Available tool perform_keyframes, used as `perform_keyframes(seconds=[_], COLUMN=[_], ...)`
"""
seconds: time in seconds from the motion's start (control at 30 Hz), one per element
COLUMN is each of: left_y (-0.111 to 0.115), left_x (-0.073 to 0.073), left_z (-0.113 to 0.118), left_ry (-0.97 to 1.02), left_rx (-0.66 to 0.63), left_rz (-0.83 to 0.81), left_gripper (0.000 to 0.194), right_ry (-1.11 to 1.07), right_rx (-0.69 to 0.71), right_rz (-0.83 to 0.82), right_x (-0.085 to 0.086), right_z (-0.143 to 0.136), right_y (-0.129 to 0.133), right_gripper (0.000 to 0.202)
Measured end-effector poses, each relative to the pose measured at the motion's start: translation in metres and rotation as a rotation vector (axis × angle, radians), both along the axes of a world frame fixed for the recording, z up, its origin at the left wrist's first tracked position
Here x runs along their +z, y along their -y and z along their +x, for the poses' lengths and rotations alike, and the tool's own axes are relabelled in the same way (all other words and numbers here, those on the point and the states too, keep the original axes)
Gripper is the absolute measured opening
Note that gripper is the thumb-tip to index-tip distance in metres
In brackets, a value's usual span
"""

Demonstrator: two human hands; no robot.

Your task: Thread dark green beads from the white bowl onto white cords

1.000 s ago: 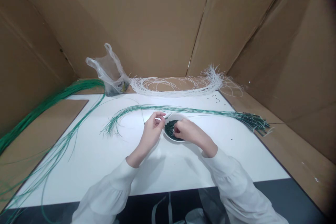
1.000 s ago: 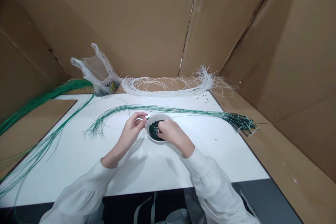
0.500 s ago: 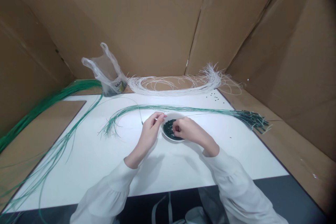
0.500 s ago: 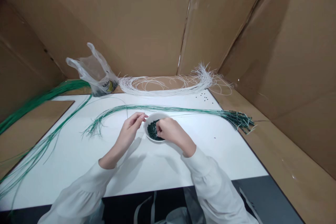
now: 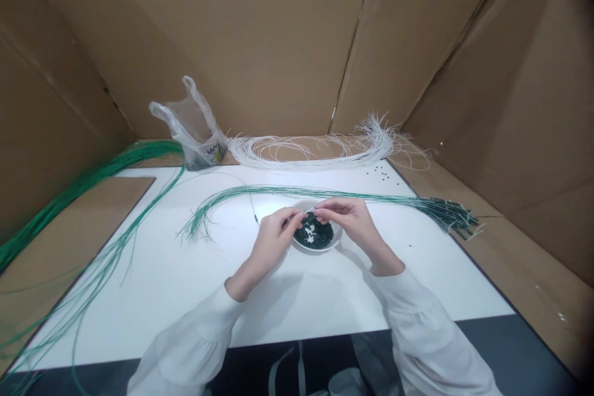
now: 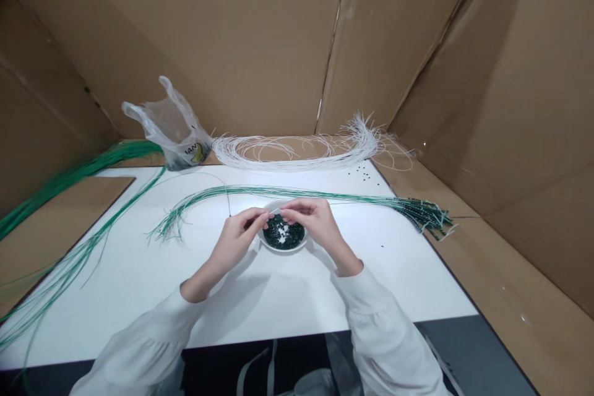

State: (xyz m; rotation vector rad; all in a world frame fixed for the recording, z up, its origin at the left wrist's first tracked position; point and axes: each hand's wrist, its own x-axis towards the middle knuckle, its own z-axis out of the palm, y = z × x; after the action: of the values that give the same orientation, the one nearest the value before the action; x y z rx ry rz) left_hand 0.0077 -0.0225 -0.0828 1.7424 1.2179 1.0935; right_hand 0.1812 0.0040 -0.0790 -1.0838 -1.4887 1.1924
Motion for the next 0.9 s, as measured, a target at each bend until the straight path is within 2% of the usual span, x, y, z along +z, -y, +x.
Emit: perform_keyframes(seconds=[0.13,0.3,0.53,0.9], left_y=[0.0012,0.0027,0.0025,0.0038], left_x=[0.0027,0.0055,0.0042,0.0038], left_z=[0.0004,0.0000,-0.0004,0.0004], left_ry=[-0.010,-0.027,-0.051,-0.111], left_rx=[-0.008,-0.014,-0.016,0.011], left_rz=[0.026,0.038,0.027,0.116], left_gripper=[0.028,0.027,0.027,0.023], right_ry=[-0.113,-0.206,-0.242,-0.332], right_rx=[-0.025,0.008,0.035,0.055], right_rz=[-0.026,-0.064,-0.075,-0.127], right_x=[0.0026,-0.0021,-0.0054,-0.0032], right_z=[-0.0042,-0.0042,-0.0025,-0.0041], right_y=[0.0021,0.0016,0.0007,0.0022], right_gripper=[0.016,0.015,0.018,0.013])
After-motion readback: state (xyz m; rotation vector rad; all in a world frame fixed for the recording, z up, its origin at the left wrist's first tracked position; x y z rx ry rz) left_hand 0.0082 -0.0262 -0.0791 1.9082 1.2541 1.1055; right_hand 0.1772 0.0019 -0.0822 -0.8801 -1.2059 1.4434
